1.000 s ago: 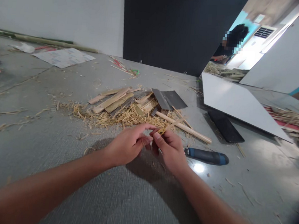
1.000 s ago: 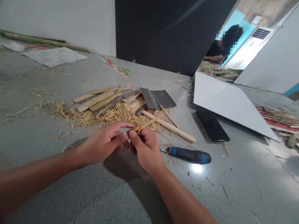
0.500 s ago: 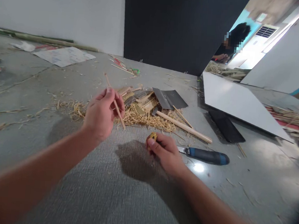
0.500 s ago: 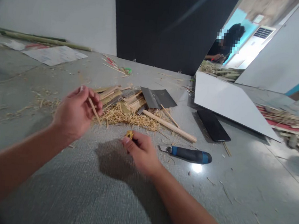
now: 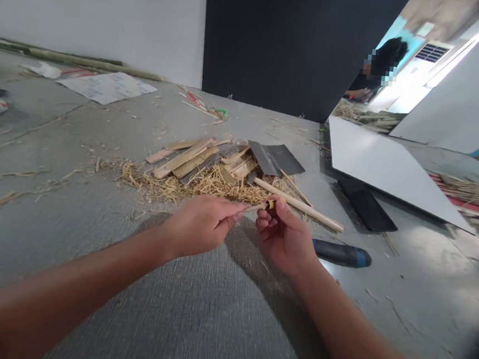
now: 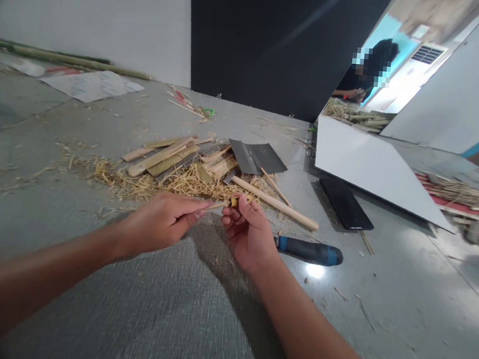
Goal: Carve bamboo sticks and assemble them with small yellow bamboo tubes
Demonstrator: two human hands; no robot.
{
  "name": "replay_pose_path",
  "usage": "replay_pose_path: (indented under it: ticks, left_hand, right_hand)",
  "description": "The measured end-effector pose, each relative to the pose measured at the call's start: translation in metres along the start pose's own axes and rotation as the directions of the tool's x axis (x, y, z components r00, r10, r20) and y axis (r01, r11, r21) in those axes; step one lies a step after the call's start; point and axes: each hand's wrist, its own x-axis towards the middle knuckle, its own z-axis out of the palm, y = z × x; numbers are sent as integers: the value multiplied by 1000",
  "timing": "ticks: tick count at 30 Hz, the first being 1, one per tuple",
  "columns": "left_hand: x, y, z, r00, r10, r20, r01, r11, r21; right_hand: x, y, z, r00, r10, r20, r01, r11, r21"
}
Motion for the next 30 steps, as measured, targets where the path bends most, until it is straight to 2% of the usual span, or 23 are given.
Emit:
replay_pose_path:
  ticks: [6,10,12,14,16,17,18,20,22,23,24,25,27,29,30]
  left_hand:
    - [-3,2,-2,999,-25,-37,33,973,227]
    - [-3,3,-2,998,-49,28,35,932,361]
    - [-2,3,-2,994,-84,77,50,929,366]
    - [-1,4,-3,985,-129,111,96,960,263]
    - [1,5,-5,974,-178,141,174,984,36]
    - [2,5,-7,961,-211,180,232,967,-107]
    - [3,5,-9,938,-248,242,308,917,-254]
    - [4,5,-12,853,-300,428,497,719,-486]
    - [4,5,-13,761,-296,577,639,499,-586]
    - [5,4,-13,740,-296,604,667,442,-600]
    - [5,4,-12,742,-305,597,666,441,-601]
    - [5,3,-12,762,-321,563,642,491,-589]
    - [6,3,-11,837,-336,432,533,681,-502]
    - [6,3,-10,917,-294,271,374,869,-323]
    - [6,4,-10,948,-252,196,293,932,-215]
  right_hand:
    - [1,4,-1,977,-204,56,211,952,-221]
    - [2,6,-4,970,-234,74,245,930,-273]
    - [3,7,-5,967,-241,83,255,926,-280]
    - [4,7,-6,962,-254,98,272,921,-279]
    - [4,6,-5,956,-271,113,293,914,-280]
    - [3,5,-5,952,-280,122,303,910,-283]
    - [3,5,-5,949,-287,133,314,905,-287]
    - [2,4,-4,943,-291,161,327,898,-295]
    - [1,4,-4,942,-285,178,328,895,-302]
    - [1,4,-4,943,-280,180,325,894,-308]
    - [1,4,-4,944,-278,177,322,894,-313]
    - [2,4,-4,945,-278,171,320,893,-317]
    - [3,4,-5,946,-284,154,320,891,-323]
    - [3,5,-6,946,-295,133,323,888,-329]
    - [3,6,-7,946,-298,125,323,885,-335]
